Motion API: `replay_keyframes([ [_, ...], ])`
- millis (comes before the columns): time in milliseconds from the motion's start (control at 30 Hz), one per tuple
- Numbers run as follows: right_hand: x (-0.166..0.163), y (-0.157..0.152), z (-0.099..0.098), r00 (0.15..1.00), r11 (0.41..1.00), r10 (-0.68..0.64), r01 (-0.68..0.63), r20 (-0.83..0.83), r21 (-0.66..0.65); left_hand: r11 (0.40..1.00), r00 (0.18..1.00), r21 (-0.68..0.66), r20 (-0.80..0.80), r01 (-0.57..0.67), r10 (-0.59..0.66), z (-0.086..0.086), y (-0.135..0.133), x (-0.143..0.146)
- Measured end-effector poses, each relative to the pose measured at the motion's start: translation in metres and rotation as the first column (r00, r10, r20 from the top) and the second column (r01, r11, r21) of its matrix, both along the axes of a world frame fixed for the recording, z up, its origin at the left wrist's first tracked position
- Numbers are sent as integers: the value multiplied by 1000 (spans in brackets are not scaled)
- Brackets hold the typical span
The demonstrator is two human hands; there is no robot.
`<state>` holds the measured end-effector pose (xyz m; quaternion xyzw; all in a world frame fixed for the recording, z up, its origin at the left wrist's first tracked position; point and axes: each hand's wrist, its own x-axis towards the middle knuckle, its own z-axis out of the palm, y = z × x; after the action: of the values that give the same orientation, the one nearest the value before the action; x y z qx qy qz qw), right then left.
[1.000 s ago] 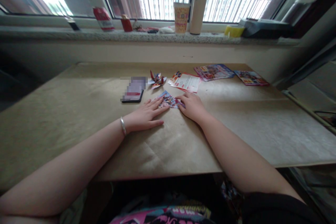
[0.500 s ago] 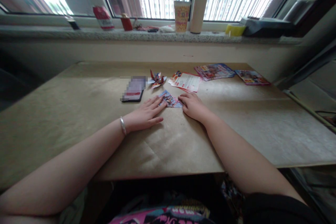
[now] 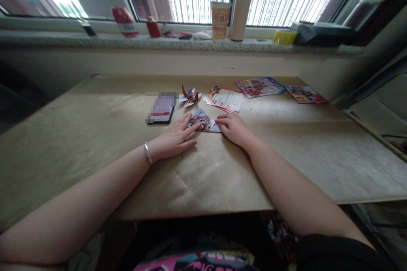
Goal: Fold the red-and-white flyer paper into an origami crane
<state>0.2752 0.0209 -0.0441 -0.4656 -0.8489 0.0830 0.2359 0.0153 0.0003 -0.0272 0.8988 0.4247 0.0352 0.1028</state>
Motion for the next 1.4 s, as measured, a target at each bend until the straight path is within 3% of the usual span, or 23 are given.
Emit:
replay_keyframes([
  [233, -7, -11, 6, 983, 999, -39, 41, -178, 8, 999, 975, -24, 219, -43, 47, -5, 3, -2],
  [400, -12, -18, 13, 973, 1000, 11, -10, -229, 8, 993, 900, 119, 434, -2, -50, -11, 7, -3],
  [633, -14, -22, 16, 980, 994, 76, -59, -185, 92, 967, 815, 253, 558, 16, -159, -9, 8, -4],
  [800, -13, -24, 17, 992, 993, 116, -114, -56, 41, 976, 848, 205, 503, 72, -169, -3, 7, -4],
  [1033, -8, -20, 11, 987, 992, 126, -128, -99, -19, 959, 899, 124, 337, 254, -281, 7, 0, -1],
  [1200, -5, -15, 10, 968, 971, 239, -239, -73, 4, 952, 908, 113, 288, 283, -304, 7, 0, -1],
  [1400, -3, -14, 12, 964, 965, 261, -262, -57, -15, 966, 910, 101, 326, 238, -258, 7, -3, 1],
])
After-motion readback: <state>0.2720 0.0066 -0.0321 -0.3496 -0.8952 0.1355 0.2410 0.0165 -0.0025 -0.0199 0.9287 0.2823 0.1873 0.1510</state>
